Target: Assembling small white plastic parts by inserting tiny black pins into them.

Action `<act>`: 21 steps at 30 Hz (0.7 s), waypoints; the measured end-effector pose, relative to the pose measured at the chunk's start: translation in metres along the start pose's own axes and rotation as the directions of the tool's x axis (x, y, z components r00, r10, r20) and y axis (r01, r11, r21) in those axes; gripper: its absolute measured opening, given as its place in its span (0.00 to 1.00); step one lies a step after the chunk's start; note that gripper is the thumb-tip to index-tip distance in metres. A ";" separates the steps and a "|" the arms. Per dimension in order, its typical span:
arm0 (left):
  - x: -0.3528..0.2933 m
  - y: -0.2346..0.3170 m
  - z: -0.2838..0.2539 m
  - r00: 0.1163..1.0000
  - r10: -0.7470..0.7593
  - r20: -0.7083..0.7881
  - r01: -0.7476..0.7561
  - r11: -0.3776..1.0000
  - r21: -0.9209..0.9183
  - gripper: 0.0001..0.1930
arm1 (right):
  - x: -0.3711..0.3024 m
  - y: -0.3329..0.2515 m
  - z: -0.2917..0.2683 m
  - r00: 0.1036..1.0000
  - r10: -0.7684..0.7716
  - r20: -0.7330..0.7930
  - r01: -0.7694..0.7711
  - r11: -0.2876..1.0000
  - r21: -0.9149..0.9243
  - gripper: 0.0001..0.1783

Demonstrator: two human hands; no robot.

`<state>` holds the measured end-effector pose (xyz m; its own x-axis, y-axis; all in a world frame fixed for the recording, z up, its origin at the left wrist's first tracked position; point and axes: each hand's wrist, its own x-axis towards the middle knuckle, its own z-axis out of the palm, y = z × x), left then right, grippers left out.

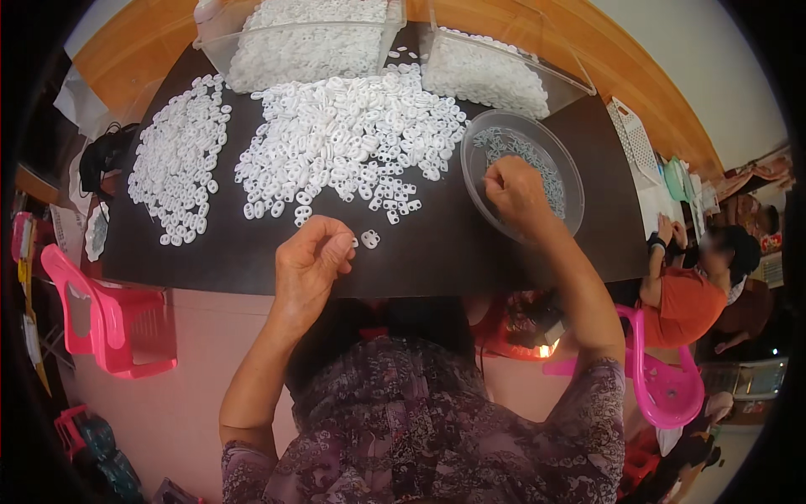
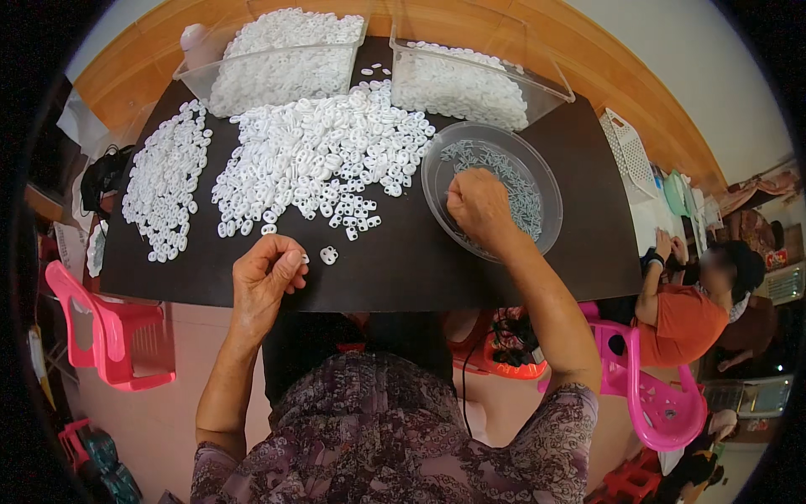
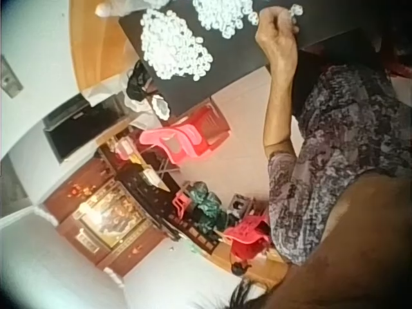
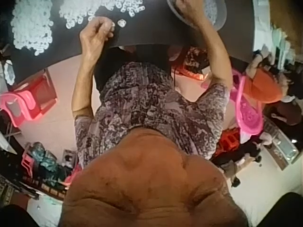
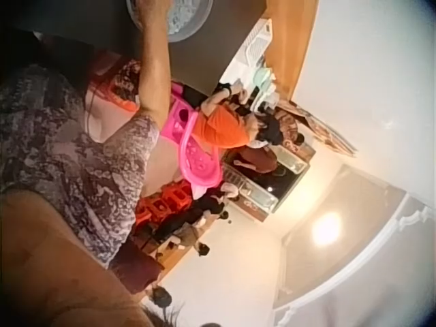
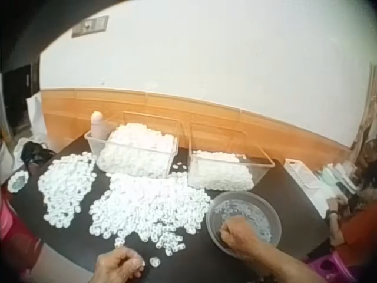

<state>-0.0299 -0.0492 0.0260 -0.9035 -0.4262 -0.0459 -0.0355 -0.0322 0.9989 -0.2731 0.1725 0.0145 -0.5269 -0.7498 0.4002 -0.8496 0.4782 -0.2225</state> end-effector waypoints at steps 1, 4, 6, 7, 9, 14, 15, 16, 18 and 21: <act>-0.001 -0.002 0.000 1.000 0.010 -0.005 -0.010 1.000 -0.020 0.08 | 0.001 -0.004 -0.003 0.999 0.053 0.003 -0.053 0.998 0.045 0.02; -0.002 -0.011 0.000 0.999 0.049 -0.014 -0.050 0.994 -0.095 0.09 | 0.005 -0.016 -0.014 0.983 0.175 0.053 -0.182 0.970 0.161 0.03; -0.003 -0.012 0.003 0.999 0.041 -0.010 -0.042 0.992 -0.118 0.09 | 0.006 -0.017 -0.017 0.965 0.241 0.103 -0.259 0.939 0.227 0.03; -0.002 -0.012 0.006 0.999 0.034 -0.003 -0.034 0.990 -0.139 0.09 | 0.005 -0.014 -0.017 0.943 0.296 0.152 -0.327 0.905 0.270 0.04; -0.002 -0.009 0.010 0.999 0.040 0.015 -0.037 0.988 -0.148 0.09 | 0.005 -0.012 -0.017 0.916 0.345 0.203 -0.394 0.866 0.309 0.05; -0.003 -0.011 0.015 0.999 0.006 0.046 0.002 0.986 -0.169 0.08 | 0.003 0.000 -0.011 0.928 0.336 0.161 -0.371 0.784 0.498 0.06; -0.004 -0.012 0.015 0.997 -0.018 0.069 0.030 0.985 -0.172 0.07 | 0.001 0.002 -0.012 0.928 0.336 0.161 -0.370 0.784 0.498 0.06; -0.004 -0.013 0.015 0.995 -0.043 0.090 0.058 0.983 -0.175 0.07 | 0.001 0.001 -0.013 0.907 0.375 0.192 -0.416 0.722 0.553 0.06; -0.004 -0.011 0.015 0.995 -0.040 0.093 0.055 0.984 -0.169 0.07 | 0.001 0.001 -0.014 0.884 0.411 0.224 -0.457 0.654 0.602 0.06; -0.005 -0.011 0.017 0.993 -0.045 0.107 0.063 0.984 -0.167 0.06 | 0.003 -0.003 -0.016 0.868 0.438 0.233 -0.482 0.637 0.601 0.06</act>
<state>-0.0319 -0.0314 0.0152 -0.9416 -0.3247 -0.0894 -0.0206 -0.2093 0.9776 -0.2717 0.1765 0.0303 -0.8350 -0.5485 0.0430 -0.3021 0.3918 -0.8690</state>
